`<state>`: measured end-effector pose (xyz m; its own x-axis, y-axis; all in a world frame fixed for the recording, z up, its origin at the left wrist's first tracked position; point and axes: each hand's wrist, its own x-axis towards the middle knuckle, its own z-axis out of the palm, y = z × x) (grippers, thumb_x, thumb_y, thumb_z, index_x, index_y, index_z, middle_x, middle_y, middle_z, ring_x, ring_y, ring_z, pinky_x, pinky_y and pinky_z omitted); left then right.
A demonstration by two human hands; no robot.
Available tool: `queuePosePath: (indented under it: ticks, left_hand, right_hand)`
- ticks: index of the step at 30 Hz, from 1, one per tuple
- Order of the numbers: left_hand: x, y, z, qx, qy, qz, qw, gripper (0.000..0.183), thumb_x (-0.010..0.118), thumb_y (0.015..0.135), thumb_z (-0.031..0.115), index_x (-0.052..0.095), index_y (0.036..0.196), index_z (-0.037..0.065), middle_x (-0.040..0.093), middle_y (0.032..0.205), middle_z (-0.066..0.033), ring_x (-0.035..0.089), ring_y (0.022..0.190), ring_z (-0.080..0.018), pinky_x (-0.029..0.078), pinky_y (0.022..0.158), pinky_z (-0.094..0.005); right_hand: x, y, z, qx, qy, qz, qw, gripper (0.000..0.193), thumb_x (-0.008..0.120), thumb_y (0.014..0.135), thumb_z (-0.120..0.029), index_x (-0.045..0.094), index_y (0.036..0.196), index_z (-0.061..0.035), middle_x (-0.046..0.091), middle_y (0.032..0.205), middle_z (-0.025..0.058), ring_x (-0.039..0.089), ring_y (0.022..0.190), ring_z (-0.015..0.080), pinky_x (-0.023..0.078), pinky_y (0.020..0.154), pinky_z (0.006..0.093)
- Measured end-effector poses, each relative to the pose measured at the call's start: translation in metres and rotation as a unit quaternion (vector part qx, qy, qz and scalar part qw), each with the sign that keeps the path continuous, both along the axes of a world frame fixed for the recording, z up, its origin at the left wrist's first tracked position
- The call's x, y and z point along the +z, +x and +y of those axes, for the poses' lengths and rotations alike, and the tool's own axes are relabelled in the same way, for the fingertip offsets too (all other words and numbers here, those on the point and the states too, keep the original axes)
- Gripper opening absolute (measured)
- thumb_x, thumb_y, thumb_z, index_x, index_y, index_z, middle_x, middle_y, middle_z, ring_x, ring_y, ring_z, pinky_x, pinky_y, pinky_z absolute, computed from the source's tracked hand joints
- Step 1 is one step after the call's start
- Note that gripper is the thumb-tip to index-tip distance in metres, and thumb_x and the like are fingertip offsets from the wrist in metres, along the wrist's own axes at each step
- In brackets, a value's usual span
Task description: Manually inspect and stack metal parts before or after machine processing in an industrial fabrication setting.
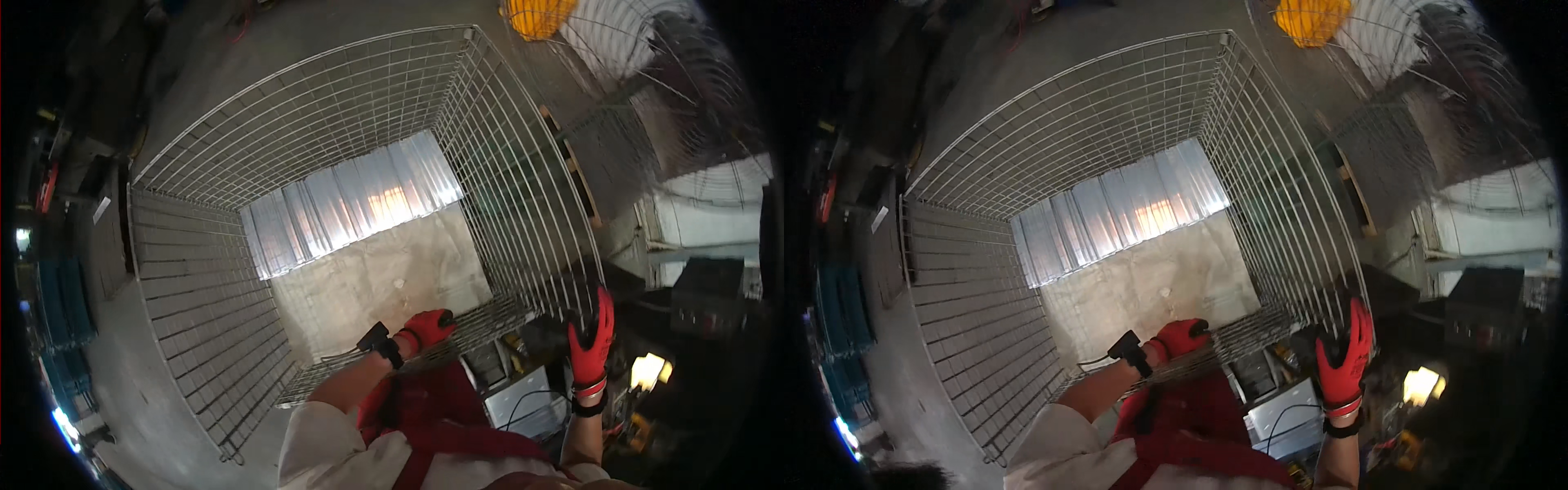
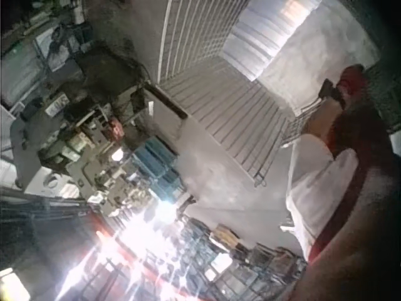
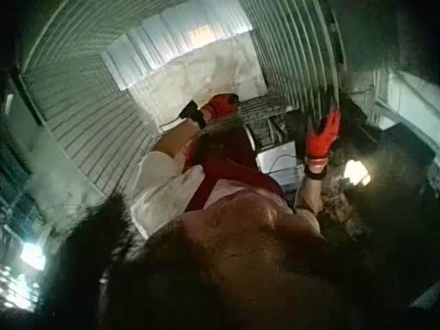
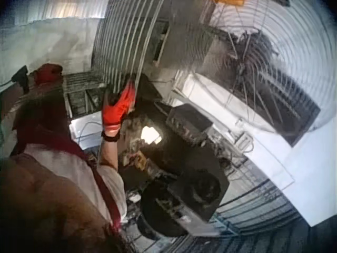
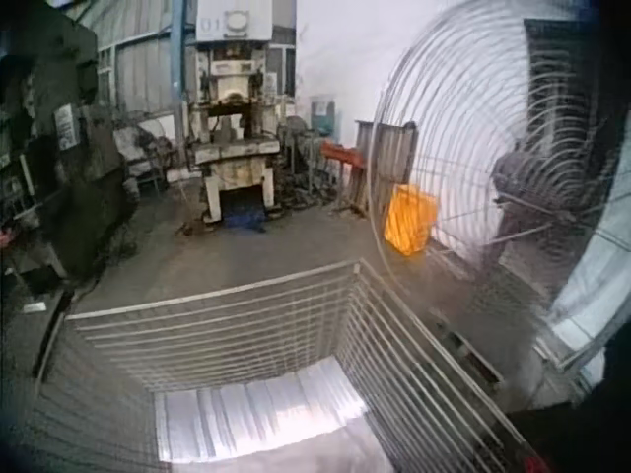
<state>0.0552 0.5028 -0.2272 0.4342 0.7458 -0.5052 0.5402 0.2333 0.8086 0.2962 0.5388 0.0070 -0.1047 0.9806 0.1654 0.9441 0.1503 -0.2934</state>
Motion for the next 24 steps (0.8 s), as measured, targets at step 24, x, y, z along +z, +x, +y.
queuePosePath:
  ticks: [24]
  left_hand:
    - [0.028,-0.123,-0.266,-0.270,-0.125,0.105,0.949,0.049,0.056,0.073,0.043,0.052,0.106,0.008,0.058,0.097,-0.0114,0.056,0.089,-0.0228,0.042,0.078,-0.0317]
  right_hand:
    - [-0.086,-0.150,-0.455,-0.305,-0.202,0.392,0.844,0.049,0.054,0.073,-0.041,0.050,0.108,-0.0068,0.054,0.103,0.0159,0.049,0.097,0.0322,0.037,0.084,0.0387]
